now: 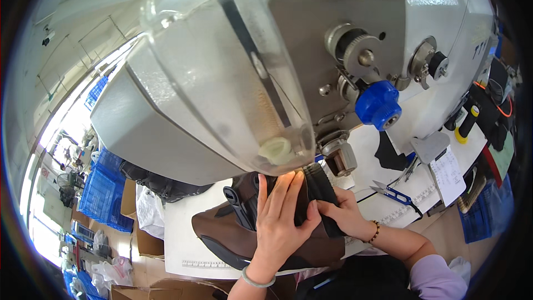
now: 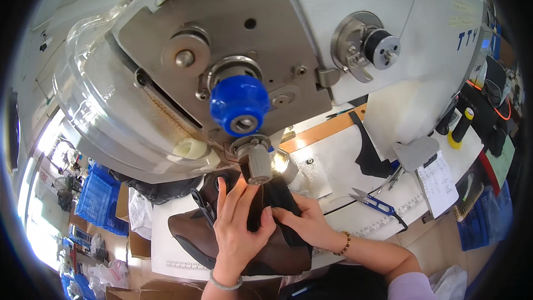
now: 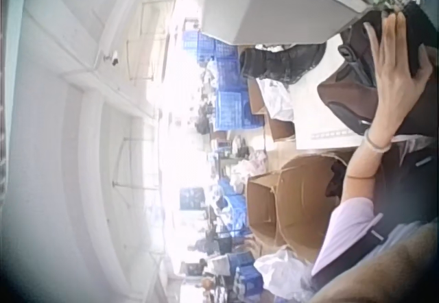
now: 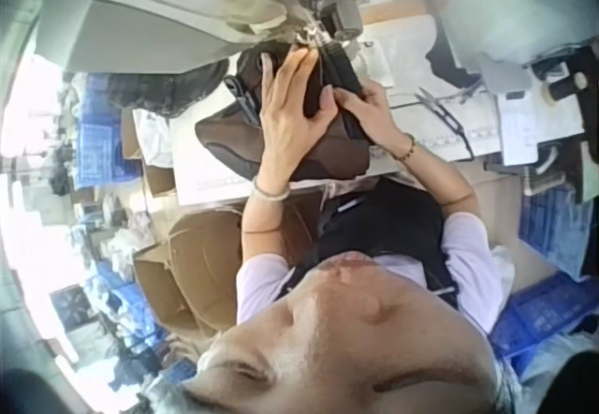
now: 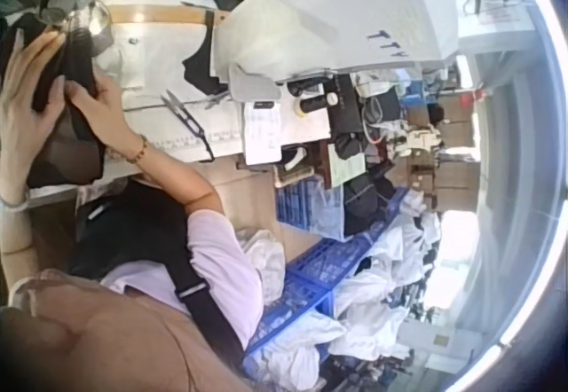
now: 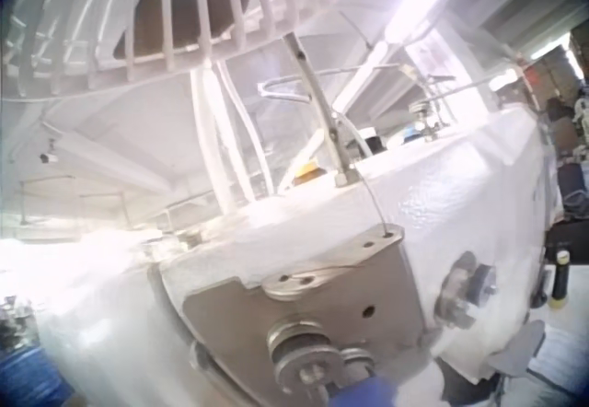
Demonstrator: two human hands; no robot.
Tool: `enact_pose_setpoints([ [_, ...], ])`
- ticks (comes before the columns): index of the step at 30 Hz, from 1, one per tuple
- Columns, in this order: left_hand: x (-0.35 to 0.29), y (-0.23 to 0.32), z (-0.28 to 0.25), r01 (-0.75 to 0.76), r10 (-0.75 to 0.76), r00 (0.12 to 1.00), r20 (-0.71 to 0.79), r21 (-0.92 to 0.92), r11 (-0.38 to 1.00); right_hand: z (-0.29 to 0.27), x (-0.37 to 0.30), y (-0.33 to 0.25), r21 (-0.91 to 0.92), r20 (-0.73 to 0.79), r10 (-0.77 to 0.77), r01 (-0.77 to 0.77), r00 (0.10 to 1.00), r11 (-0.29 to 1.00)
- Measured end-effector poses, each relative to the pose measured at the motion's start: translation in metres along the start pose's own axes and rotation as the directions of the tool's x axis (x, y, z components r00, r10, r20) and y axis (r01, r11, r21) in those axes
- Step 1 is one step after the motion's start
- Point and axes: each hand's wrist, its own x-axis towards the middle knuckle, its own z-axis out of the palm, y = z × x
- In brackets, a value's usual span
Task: The person sews a boot upper using a sewing machine, guiding and rotating the material under the presser foot to stitch the panels together.
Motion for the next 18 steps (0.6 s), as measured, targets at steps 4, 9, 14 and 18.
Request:
enact_pose_setpoints([
  [4, -0.003, -0.004, 0.003, 0.035, -0.037, 0.999, -0.020, -0.060, 0.998, 0.004, 0.003, -0.005, 0.012, -0.016, 0.041, -0.041, 0.999, 0.999],
  [9, -0.004, -0.002, 0.002, 0.004, -0.012, 0.998, -0.059, -0.143, 0.990, 0.007, -0.002, -0.007, 0.044, -0.002, 0.011, -0.011, 1.000, 0.999],
  [14, -0.007, -0.001, 0.002, -0.007, 0.003, 1.000, -0.025, -0.169, 0.986, 0.005, -0.002, 0.002, -0.100, 0.022, -0.124, 0.126, 0.992, 0.987],
  [18, -0.005, 0.001, 0.000, 0.011, -0.009, 1.000, 0.020, -0.144, 0.990, 0.005, -0.002, 0.002, -0.069, 0.022, -0.080, 0.081, 0.997, 0.994],
])
